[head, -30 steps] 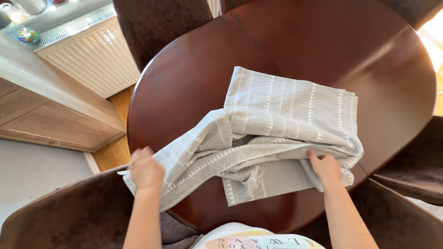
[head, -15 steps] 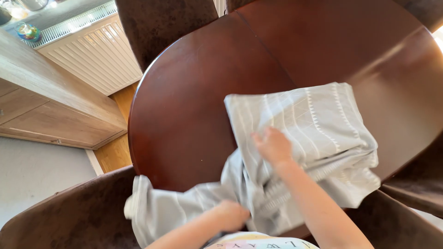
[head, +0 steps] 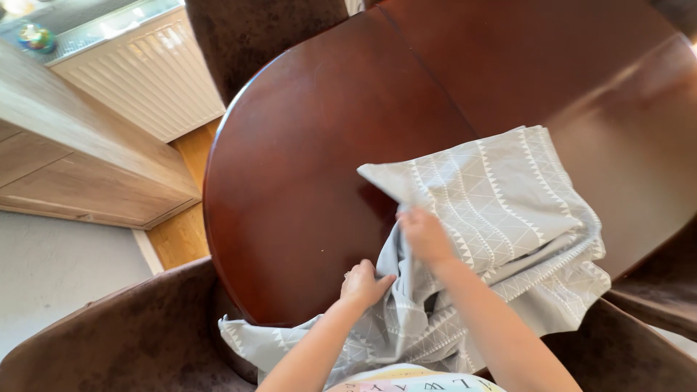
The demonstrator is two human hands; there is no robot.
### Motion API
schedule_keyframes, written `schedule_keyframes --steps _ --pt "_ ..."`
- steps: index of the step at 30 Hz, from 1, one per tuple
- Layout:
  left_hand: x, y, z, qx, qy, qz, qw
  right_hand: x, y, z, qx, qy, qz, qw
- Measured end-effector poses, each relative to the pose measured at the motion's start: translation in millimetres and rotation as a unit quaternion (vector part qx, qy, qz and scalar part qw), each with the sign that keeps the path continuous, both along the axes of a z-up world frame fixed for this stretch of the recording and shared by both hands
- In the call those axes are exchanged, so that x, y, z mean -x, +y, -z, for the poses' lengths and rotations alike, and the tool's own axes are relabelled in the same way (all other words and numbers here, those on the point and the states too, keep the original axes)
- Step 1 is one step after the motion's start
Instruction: Retrieving a tablecloth from a drawer and spreading it over a dining table
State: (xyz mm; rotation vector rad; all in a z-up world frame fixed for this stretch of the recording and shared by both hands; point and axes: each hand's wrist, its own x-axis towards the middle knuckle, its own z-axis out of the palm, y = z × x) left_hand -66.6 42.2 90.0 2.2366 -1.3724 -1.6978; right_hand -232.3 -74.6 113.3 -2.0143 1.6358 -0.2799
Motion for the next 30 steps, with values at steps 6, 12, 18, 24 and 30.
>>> schedule_keyframes --steps 6,12,18,24,30 --pt "30 3 43 -0.012 0.119 -0.155 0.981 204 15 15 0.457 0.081 0.011 0.886" --pt "-20 -29 21 0.119 0.174 -0.275 0.938 222 133 -78 0.302 -0.372 0.529 0.700" --pt "-202 -17 2 0.361 0.043 -0.445 0.818 345 244 21 0.291 -0.250 0.706 0.596" --pt "-278 47 -10 0.126 -0.367 -0.306 0.869 323 245 -17 0.065 -0.116 0.682 0.719" --pt "-208 24 37 0.109 -0.475 -0.039 0.872 257 142 -103 -0.138 0.310 0.478 0.810"
